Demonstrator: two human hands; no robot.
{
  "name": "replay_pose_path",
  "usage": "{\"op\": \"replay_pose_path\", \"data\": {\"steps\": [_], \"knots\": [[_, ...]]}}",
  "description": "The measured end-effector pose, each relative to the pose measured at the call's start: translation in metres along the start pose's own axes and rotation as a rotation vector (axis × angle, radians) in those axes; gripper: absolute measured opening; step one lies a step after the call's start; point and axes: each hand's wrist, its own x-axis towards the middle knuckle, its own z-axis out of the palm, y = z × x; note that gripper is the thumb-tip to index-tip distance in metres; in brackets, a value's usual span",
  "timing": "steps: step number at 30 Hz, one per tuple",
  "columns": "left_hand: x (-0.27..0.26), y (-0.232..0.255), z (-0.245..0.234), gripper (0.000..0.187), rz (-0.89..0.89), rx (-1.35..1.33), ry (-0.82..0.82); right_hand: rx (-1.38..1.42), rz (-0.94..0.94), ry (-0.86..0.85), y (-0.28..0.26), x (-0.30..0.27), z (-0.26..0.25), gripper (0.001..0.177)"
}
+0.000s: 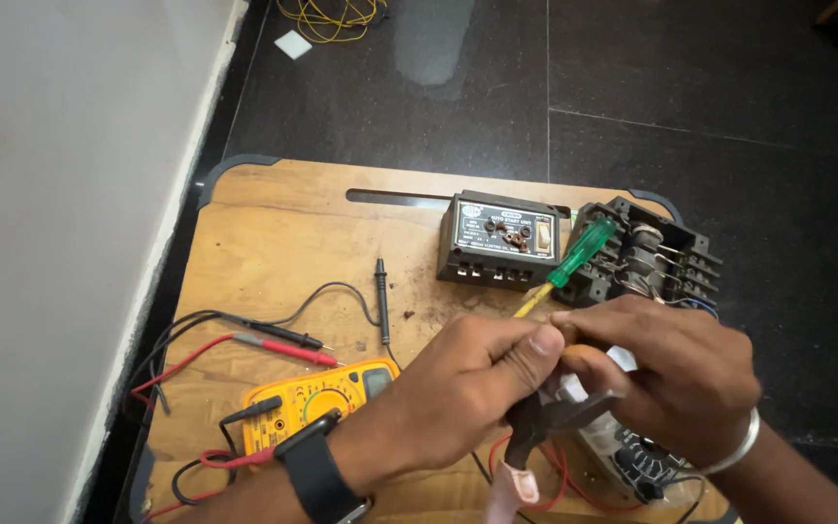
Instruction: Repairing or inspecting electrical components using a multimeter, pliers, and a screwdriver.
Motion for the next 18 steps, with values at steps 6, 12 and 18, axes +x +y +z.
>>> {"op": "replay_pose_path", "data": {"steps": [6, 12, 18], "knots": [[0.001, -0.013, 0.014, 0.047, -0.250, -0.352, 0.054, -0.166, 0.048, 0.017, -0.012, 0.008, 0.006, 0.023], [0.001, -0.015, 0.011, 0.049, -0.122, -0.114, 0.087, 0.425, 0.521, -0.245, 0.026, -0.007, -0.005, 0.019], [0.003, -0.010, 0.014, 0.047, -0.281, -0.197, 0.063, 0.830, 0.500, -0.348, 0.037, -0.002, -0.011, 0.019]]}}
